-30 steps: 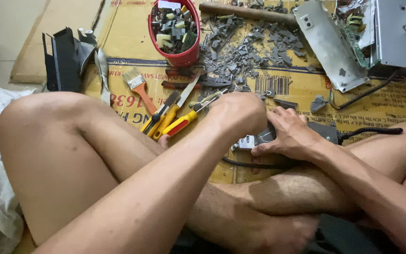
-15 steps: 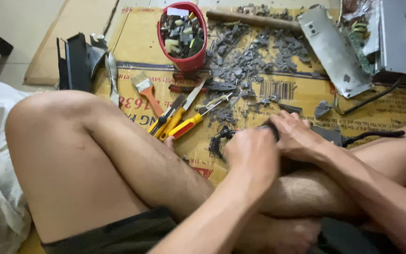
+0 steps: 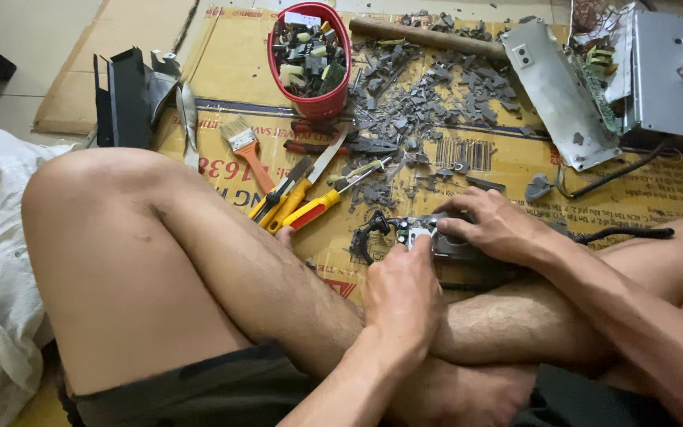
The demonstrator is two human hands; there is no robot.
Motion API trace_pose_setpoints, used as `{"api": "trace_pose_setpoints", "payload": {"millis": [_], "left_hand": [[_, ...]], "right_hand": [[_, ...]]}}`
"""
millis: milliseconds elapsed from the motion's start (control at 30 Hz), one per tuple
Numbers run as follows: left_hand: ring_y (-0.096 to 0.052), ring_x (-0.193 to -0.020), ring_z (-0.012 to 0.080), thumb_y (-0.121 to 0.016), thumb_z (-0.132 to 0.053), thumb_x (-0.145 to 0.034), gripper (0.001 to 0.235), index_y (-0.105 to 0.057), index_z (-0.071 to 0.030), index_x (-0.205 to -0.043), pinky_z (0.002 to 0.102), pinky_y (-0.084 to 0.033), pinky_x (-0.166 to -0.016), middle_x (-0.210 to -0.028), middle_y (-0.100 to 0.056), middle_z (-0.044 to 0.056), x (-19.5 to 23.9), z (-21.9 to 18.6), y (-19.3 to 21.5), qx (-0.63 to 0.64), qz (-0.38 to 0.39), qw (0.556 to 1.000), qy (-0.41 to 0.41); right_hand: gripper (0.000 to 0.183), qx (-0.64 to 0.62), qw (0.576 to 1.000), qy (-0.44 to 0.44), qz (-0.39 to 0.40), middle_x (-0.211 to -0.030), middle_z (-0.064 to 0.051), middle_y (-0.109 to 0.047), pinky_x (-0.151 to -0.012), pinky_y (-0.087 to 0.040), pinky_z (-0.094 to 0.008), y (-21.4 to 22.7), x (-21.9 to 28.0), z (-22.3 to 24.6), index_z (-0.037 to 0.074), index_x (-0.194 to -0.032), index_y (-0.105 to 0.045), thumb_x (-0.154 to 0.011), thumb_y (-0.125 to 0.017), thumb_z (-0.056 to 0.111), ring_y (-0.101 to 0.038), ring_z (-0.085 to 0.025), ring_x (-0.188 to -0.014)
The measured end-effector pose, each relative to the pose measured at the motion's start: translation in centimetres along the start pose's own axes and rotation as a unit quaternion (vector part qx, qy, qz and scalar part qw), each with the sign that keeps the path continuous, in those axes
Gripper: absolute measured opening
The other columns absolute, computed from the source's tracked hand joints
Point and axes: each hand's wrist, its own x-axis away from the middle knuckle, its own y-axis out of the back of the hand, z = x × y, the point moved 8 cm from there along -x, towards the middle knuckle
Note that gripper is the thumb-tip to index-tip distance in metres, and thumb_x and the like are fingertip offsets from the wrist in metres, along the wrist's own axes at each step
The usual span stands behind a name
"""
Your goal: The person sits on a cardboard sheet and uses a screwdriver to remove screws from a small electronic component. They then use pliers to pull apart the casing and separate the internal parts, placing the removed pieces into a red bucket.
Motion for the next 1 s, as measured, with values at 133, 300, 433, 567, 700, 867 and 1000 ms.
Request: {"api": "trace_pose_setpoints", "payload": {"millis": [133,300,433,567,700,867,1000], "left_hand": [[-0.075,-0.080,0.0420,-0.054,-0.009,-0.091,0.027,-0.067,-0.021,-0.111,0.054,-0.063,-0.064,-0.087,-0.071,0.012,-0.1,-0.1,0.1,0.029,0.021,0.999,0.009],[-0.070,-0.079,0.0407,-0.053,-0.009,-0.096,0.022,-0.058,-0.016,-0.116,0.053,-0.058,-0.063,-0.095,-0.067,0.015,-0.1,-0.5,-0.7,-0.011,0.068,0.997,0.032],[-0.070,-0.072,0.0302,-0.053,-0.008,-0.105,0.019,-0.058,-0.012,-0.122,0.043,-0.062,-0.057,-0.088,-0.069,0.015,0.0,-1.0,0.2,0.012,0.077,0.996,0.050],[-0.068,-0.083,0.0431,-0.046,-0.009,-0.098,0.021,-0.058,-0.018,-0.114,0.056,-0.055,-0.064,-0.094,-0.067,0.017,-0.3,0.3,-1.0,0.040,0.085,0.993,0.078],[-0.074,-0.084,0.0460,-0.053,-0.009,-0.094,0.024,-0.072,-0.010,-0.108,0.060,-0.060,-0.069,-0.084,-0.072,0.025,-0.6,-0.7,1.3,0.060,0.041,0.997,-0.008],[-0.076,-0.083,0.0427,-0.055,-0.019,-0.086,0.023,-0.077,-0.012,-0.087,0.056,-0.060,-0.069,-0.080,-0.074,0.023,-4.5,-0.4,2.4,0.026,0.083,0.996,-0.023],[-0.074,-0.095,0.0420,-0.052,-0.026,-0.080,0.037,-0.079,-0.007,-0.098,0.061,-0.058,-0.077,-0.093,-0.075,0.020,-9.3,-2.4,2.8,-0.041,0.184,0.982,-0.015]], "right_hand": [[0.044,0.047,0.999,0.024,-0.013,-0.123,-0.015,-0.065,-0.090,-0.056,-0.051,-0.9,-0.4,-0.8,0.016,-0.127,-0.066,-0.103,-0.049,0.048,-0.062,-0.031,-0.113],[0.031,0.111,0.977,0.135,-0.121,-0.108,-0.002,-0.066,-0.083,-0.052,-0.048,-1.5,-0.8,-0.9,0.017,-0.111,-0.066,-0.102,-0.048,0.041,-0.062,-0.023,-0.096],[0.022,0.141,0.957,0.187,-0.169,-0.084,-0.001,-0.063,-0.060,-0.055,-0.029,-1.6,-1.9,-1.2,0.013,-0.098,-0.063,-0.106,-0.049,0.028,-0.055,-0.013,-0.065],[0.028,0.025,0.991,0.020,-0.130,-0.089,-0.013,-0.068,-0.052,-0.048,-0.038,-0.6,-2.6,-1.8,0.010,-0.105,-0.060,-0.109,-0.038,0.028,-0.058,-0.025,-0.062],[0.048,-0.020,0.969,-0.074,-0.235,-0.110,-0.019,-0.073,-0.093,-0.053,-0.056,0.4,-3.3,-6.4,0.017,-0.134,-0.049,-0.104,-0.055,0.054,-0.070,-0.040,-0.107],[0.069,0.069,0.991,-0.071,-0.084,-0.136,-0.014,-0.061,-0.102,-0.046,-0.063,0.1,1.4,-2.6,0.022,-0.133,-0.062,-0.085,-0.062,0.071,-0.059,-0.039,-0.127],[0.080,0.117,0.991,-0.046,-0.053,-0.135,-0.011,-0.060,-0.103,-0.042,-0.063,-0.6,1.6,-2.3,0.024,-0.134,-0.061,-0.071,-0.077,0.069,-0.054,-0.035,-0.129]]}}
